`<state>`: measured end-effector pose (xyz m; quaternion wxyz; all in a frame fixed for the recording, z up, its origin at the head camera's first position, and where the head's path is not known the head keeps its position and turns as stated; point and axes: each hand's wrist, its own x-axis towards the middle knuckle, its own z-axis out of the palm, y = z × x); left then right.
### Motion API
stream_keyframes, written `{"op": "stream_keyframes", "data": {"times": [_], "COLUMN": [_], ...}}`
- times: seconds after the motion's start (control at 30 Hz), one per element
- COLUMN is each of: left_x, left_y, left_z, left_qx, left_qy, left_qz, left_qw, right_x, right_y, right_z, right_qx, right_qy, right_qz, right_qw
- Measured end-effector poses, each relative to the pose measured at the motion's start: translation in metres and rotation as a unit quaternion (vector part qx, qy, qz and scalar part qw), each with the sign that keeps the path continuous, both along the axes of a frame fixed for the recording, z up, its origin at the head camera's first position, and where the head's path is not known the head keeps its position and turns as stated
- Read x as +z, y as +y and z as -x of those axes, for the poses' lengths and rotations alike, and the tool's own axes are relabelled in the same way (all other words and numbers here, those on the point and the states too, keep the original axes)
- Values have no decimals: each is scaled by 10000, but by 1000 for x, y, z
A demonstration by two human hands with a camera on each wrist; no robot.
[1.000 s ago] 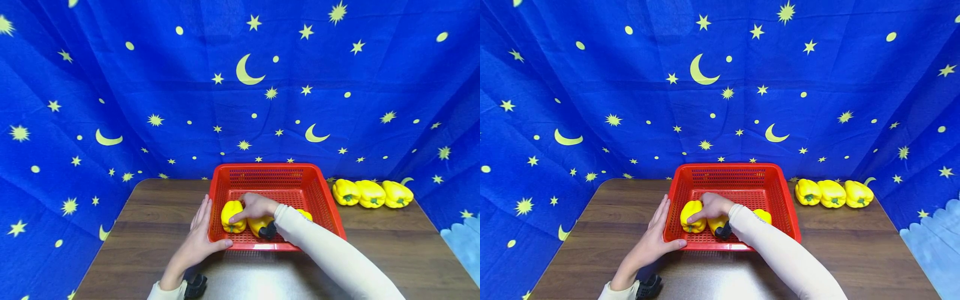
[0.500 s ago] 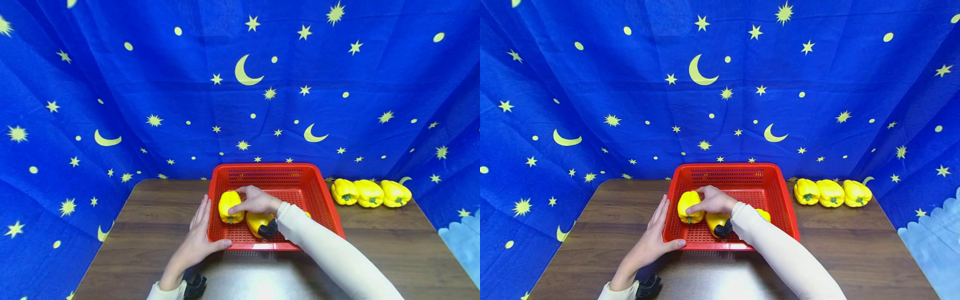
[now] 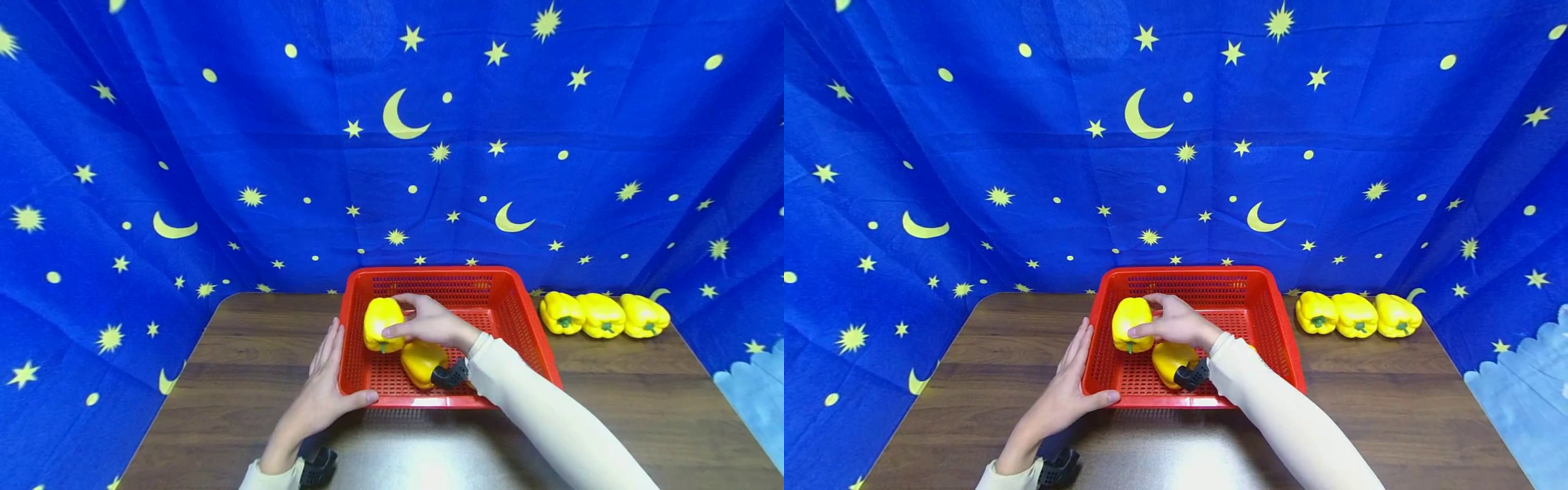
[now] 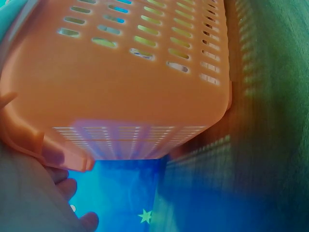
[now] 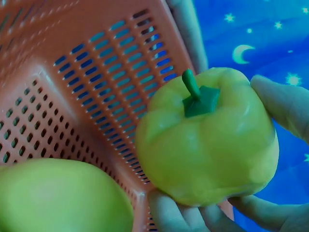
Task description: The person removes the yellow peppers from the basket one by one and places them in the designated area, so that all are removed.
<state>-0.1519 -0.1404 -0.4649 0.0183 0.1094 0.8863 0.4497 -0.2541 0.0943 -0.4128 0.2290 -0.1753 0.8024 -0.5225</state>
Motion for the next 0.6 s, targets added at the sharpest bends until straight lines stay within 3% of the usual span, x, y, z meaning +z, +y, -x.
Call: {"op": "stream_keyframes", "data": {"times": [0.27,0.6], "left_x": [-1,1], "left_y": [0,0], "left_z": [0,-1], "left_qx": [0,37], "left_qy": [105,26], "left_qz": [28,26], "left_qw": [9999,10000], "right_x": [10,17], "right_y": [12,28], "right_z": [-13,-29], "right_qx": [-296,-531], "right_qy": [71,150], "right_qz": [-38,346], "right_qw": [9995,9979]}}
